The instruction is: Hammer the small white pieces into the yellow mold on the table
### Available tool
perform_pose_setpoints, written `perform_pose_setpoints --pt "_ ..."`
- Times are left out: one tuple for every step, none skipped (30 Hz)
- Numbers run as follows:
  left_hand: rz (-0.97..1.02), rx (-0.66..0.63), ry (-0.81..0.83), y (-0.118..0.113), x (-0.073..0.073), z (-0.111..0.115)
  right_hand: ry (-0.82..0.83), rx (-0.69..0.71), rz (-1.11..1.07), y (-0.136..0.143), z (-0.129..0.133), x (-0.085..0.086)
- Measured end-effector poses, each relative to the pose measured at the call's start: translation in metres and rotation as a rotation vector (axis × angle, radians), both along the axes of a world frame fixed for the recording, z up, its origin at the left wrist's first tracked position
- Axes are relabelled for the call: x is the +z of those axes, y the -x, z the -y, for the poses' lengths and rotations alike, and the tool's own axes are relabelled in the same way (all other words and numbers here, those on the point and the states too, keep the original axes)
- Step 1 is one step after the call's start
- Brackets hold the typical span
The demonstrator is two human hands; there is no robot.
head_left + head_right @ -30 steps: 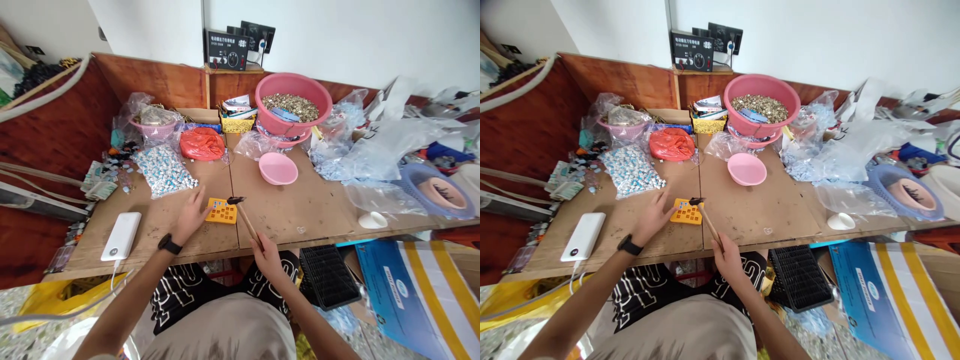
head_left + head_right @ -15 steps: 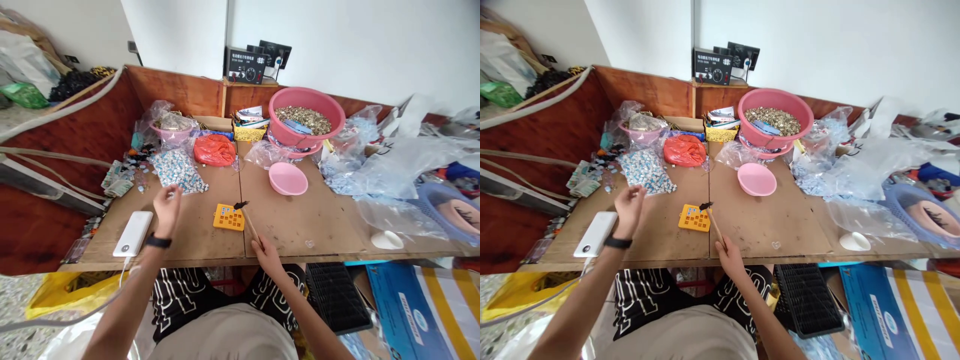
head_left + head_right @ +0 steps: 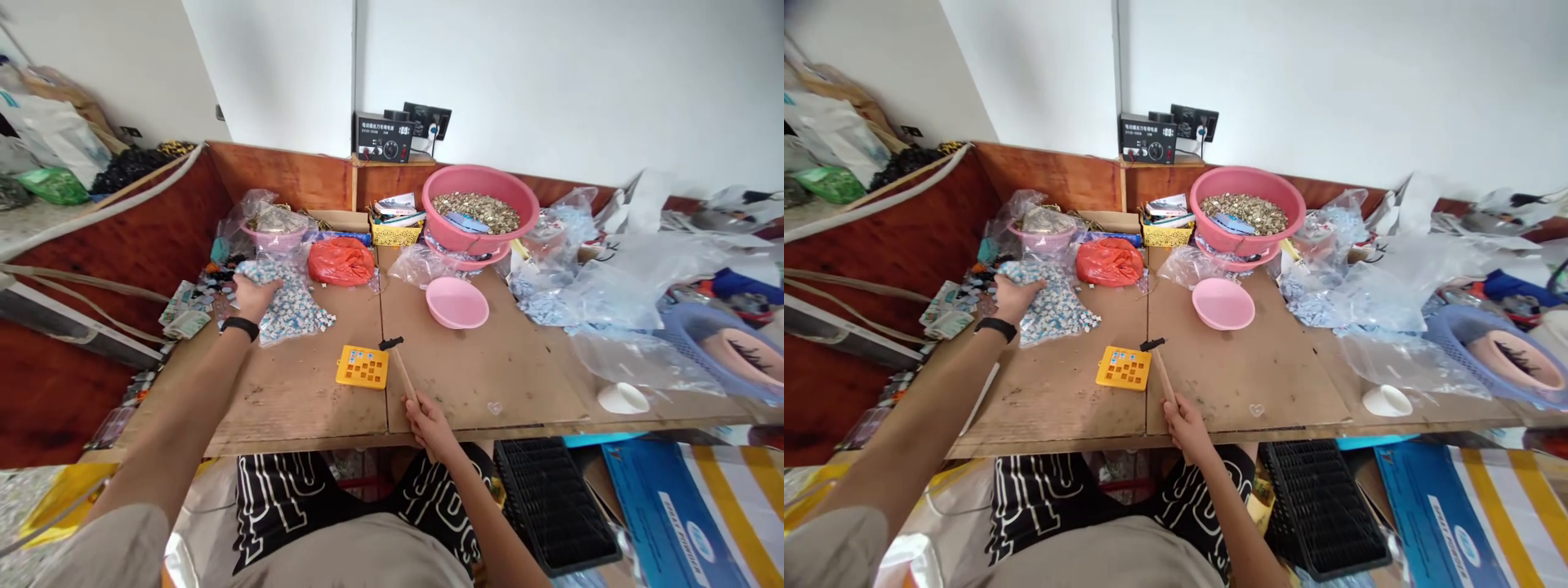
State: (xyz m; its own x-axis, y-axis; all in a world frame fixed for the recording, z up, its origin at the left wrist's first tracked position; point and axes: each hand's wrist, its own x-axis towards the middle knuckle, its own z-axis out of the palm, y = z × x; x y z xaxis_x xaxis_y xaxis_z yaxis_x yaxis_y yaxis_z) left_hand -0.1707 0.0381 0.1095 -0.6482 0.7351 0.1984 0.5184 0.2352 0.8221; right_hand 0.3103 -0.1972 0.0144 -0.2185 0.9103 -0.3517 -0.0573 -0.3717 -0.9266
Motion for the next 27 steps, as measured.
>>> perform_pose_setpoints --pt "0.006 0.03 -0.02 -0.006 0.005 0.001 -0.002 0.005 -0.005 -0.001 0.0 -0.001" --pt "0.002 0.037 -0.056 -0.013 0.012 0.001 -0.002 0.011 -0.013 -0.002 0.0 -0.001" --pt "-0.015 0.014 -0.108 -0.022 0.019 0.001 0.0 0.02 -0.022 -0.004 0.001 -0.001" --pt "-0.045 -0.039 -0.169 -0.03 0.026 0.001 0.002 0.025 -0.03 -0.006 0.001 -0.002" --pt "-0.073 -0.088 -0.227 -0.039 0.033 0.0 0.004 0.028 -0.037 -0.007 0.0 -0.001" --pt "-0.096 -0.123 -0.278 -0.047 0.04 -0.002 0.005 0.03 -0.042 -0.008 0.0 -0.001" --pt "-0.112 -0.144 -0.323 -0.054 0.047 -0.003 0.007 0.03 -0.047 -0.009 0.0 0.0" --pt "-0.121 -0.153 -0.358 -0.061 0.052 -0.005 0.008 0.031 -0.053 -0.009 0.0 0.0" --pt "-0.125 -0.152 -0.385 -0.066 0.057 -0.007 0.01 0.031 -0.059 -0.009 0.0 0.001" --pt "-0.125 -0.147 -0.403 -0.071 0.06 -0.009 0.011 0.03 -0.066 -0.009 0.0 0.001" --pt "-0.123 -0.143 -0.413 -0.075 0.063 -0.01 0.01 0.025 -0.073 -0.008 0.0 0.001" --pt "-0.119 -0.146 -0.419 -0.079 0.065 -0.011 0.009 0.016 -0.08 -0.008 0.0 0.0" --pt "-0.116 -0.152 -0.425 -0.082 0.067 -0.012 0.005 0.005 -0.086 -0.007 0.0 -0.001" --pt "-0.114 -0.158 -0.435 -0.084 0.069 -0.012 0.002 -0.007 -0.092 -0.006 0.0 -0.003" --pt "-0.113 -0.165 -0.45 -0.085 0.07 -0.012 0.0 -0.016 -0.097 -0.006 0.0 -0.005" --pt "-0.116 -0.174 -0.467 -0.086 0.072 -0.011 -0.002 -0.022 -0.1 -0.005 -0.001 -0.006" --pt "-0.118 -0.184 -0.488 -0.086 0.073 -0.011 -0.004 -0.025 -0.103 -0.005 -0.001 -0.008" --pt "-0.118 -0.19 -0.512 -0.086 0.075 -0.01 -0.006 -0.027 -0.105 -0.005 -0.001 -0.01" --pt "-0.113 -0.189 -0.539 -0.085 0.077 -0.01 -0.009 -0.029 -0.107 -0.005 -0.001 -0.011" --pt "-0.104 -0.183 -0.564 -0.084 0.078 -0.011 -0.012 -0.029 -0.107 -0.005 -0.002 -0.012" --pt "-0.093 -0.171 -0.584 -0.083 0.079 -0.012 -0.016 -0.028 -0.105 -0.005 -0.002 -0.012" --pt "-0.085 -0.161 -0.593 -0.083 0.079 -0.013 -0.019 -0.026 -0.102 -0.005 -0.002 -0.012" --pt "-0.081 -0.158 -0.588 -0.082 0.079 -0.014 -0.021 -0.022 -0.097 -0.005 -0.003 -0.012" --pt "-0.082 -0.161 -0.573 -0.083 0.077 -0.015 -0.022 -0.017 -0.09 -0.006 -0.003 -0.012" --pt "-0.082 -0.168 -0.555 -0.083 0.075 -0.016 -0.019 -0.012 -0.084 -0.006 -0.003 -0.011" --pt "-0.081 -0.172 -0.543 -0.084 0.073 -0.016 -0.014 -0.008 -0.079 -0.006 -0.003 -0.01" --pt "-0.076 -0.166 -0.542 -0.085 0.07 -0.016 -0.009 -0.007 -0.076 -0.006 -0.003 -0.009"
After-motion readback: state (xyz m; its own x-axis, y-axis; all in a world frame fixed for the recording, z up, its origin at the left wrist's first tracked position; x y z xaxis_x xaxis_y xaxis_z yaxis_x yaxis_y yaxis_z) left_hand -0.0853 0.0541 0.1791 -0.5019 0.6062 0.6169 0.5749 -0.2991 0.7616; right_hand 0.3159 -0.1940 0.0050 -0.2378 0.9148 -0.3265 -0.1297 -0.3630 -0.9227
